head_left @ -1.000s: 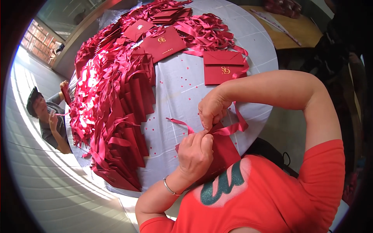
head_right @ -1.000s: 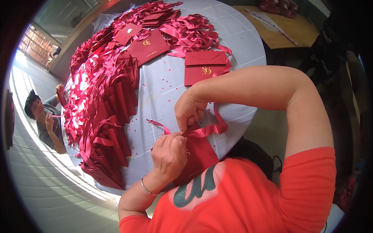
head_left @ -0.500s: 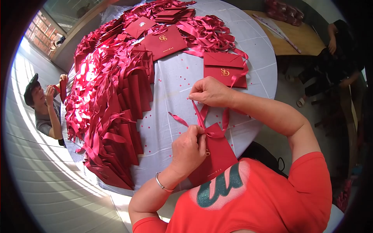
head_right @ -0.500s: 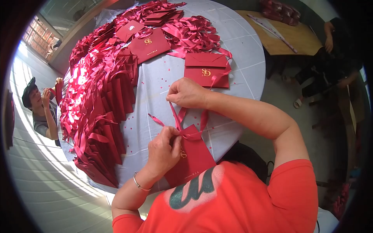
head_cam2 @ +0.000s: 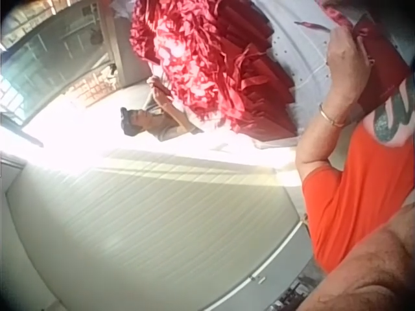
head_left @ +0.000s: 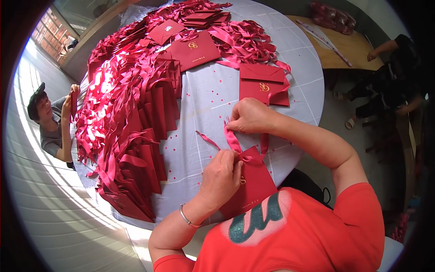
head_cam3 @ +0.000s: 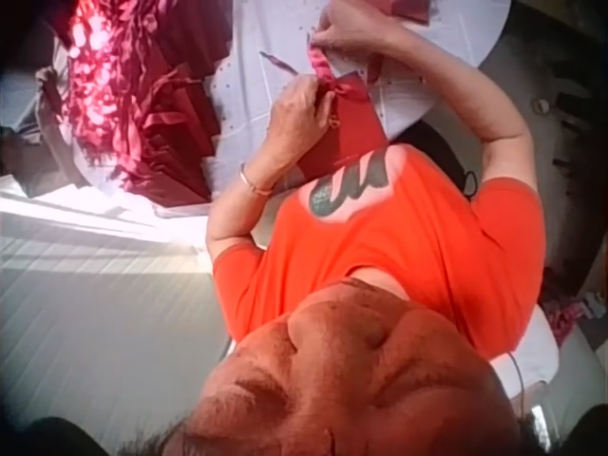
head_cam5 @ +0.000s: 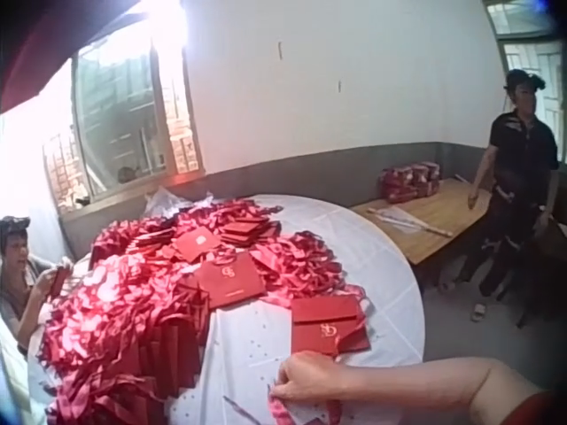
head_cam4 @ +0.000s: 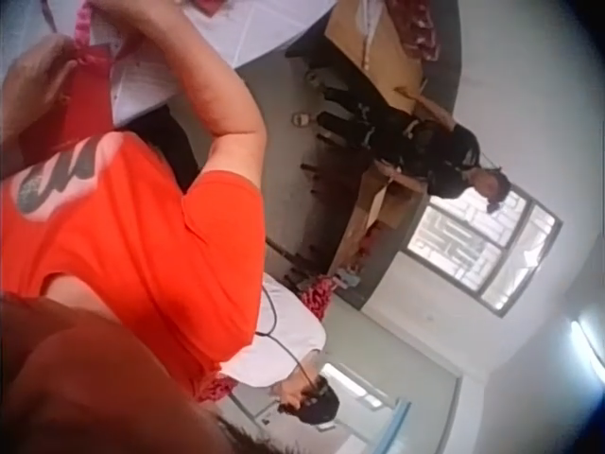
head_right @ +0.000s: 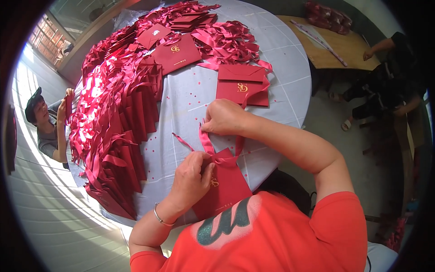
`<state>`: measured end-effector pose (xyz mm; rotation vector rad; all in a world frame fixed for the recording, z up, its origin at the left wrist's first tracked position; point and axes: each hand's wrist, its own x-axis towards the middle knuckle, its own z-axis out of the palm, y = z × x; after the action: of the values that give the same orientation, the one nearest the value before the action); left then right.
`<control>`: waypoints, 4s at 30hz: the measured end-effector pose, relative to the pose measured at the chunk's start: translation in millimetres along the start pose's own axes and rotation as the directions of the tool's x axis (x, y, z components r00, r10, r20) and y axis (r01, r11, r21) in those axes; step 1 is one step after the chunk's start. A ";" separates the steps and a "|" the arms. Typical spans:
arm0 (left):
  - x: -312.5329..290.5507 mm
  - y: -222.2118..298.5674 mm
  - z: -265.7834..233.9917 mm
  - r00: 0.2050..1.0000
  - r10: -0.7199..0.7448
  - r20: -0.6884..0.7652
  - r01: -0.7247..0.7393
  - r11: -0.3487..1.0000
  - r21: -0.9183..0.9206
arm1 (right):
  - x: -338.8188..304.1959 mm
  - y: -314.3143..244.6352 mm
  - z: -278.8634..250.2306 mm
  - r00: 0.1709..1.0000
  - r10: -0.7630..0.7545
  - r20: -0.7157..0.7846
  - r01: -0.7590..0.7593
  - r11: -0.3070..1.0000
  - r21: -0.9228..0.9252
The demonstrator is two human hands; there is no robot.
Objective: The person assembles gift bags by threading ribbon handles through slots and folding the flaps by hand.
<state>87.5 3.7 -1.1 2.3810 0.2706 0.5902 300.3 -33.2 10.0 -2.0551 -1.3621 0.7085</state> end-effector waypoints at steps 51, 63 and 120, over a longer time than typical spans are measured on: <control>-1.7 -3.9 1.1 1.000 0.025 0.012 -0.026 0.997 0.068 | 36.8 0.2 32.3 1.000 0.009 -0.010 -0.003 0.856 0.517; -2.0 -2.0 1.1 1.000 0.022 0.002 -0.022 0.998 0.062 | 21.9 -16.5 7.4 0.996 0.080 -0.032 -0.056 0.878 0.475; 4.9 3.5 -1.2 0.986 -0.162 0.028 0.163 0.987 -0.006 | -149.6 -13.1 -40.2 0.686 -0.722 0.096 0.256 0.362 0.896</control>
<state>91.3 3.3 3.7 2.3302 0.4444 0.4805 268.9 -175.1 64.9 -0.5874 -1.3874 1.3061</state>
